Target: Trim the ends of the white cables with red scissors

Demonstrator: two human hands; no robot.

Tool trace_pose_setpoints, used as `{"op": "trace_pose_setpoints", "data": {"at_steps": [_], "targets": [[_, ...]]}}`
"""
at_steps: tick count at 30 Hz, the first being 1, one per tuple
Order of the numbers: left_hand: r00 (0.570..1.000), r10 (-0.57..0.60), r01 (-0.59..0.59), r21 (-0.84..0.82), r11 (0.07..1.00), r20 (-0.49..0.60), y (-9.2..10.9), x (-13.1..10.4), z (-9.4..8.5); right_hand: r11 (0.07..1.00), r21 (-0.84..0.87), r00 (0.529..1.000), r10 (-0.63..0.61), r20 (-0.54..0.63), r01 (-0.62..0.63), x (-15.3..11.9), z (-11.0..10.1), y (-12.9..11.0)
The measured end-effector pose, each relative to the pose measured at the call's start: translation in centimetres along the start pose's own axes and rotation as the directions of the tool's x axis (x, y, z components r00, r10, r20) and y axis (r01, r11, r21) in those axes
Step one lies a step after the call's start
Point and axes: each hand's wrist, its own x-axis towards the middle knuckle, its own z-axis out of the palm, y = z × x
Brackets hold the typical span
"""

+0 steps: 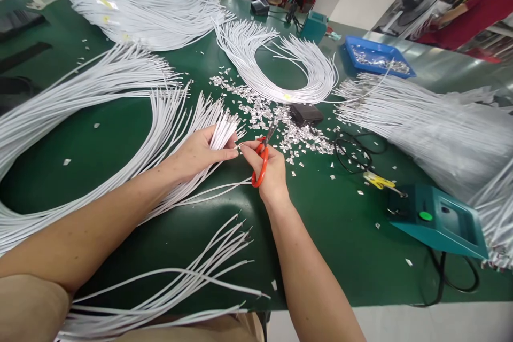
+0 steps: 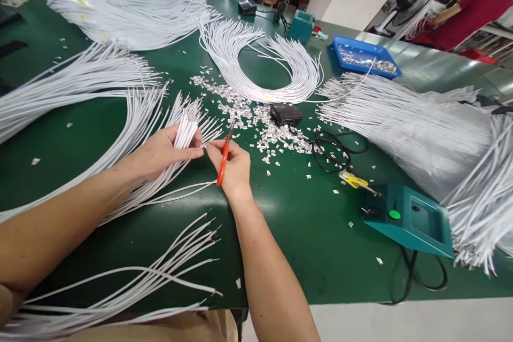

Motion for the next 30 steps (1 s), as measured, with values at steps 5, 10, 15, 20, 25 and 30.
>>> {"op": "trace_pose_setpoints", "data": {"at_steps": [5, 10, 15, 20, 25, 30], "targets": [[0.988, -0.063, 0.070, -0.045, 0.997, 0.141, 0.2, 0.0, -0.2, 1.000, -0.022, 0.999, 0.006, -0.037, -0.007, 0.1, 0.2, 0.6], [0.972, -0.083, 0.107, -0.097, 0.990, 0.221, 0.3, 0.1, -0.5, 0.995, -0.095, 0.991, 0.023, -0.131, -0.035, 0.5, -0.4, 0.7], [0.980, -0.090, 0.108, -0.093, 0.990, 0.176, 0.6, 0.1, -0.6, 0.999, -0.046, 0.989, 0.009, -0.150, -0.016, 1.0, -1.1, 0.8], [0.994, -0.045, 0.046, -0.008, 0.999, 0.101, 0.7, 0.0, -0.3, 0.998, -0.053, 1.000, -0.026, -0.009, 0.026, 0.3, -0.3, 0.3], [0.999, -0.024, 0.022, 0.057, 0.998, 0.040, 0.6, 0.1, -0.3, 0.985, -0.139, 0.995, -0.096, 0.037, 0.100, -0.2, 0.0, 0.0], [0.999, -0.047, 0.047, 0.017, 0.999, 0.000, 0.5, 0.3, -0.5, 0.971, -0.221, 0.995, -0.092, 0.025, 0.095, 0.2, -0.6, 0.0]]}}
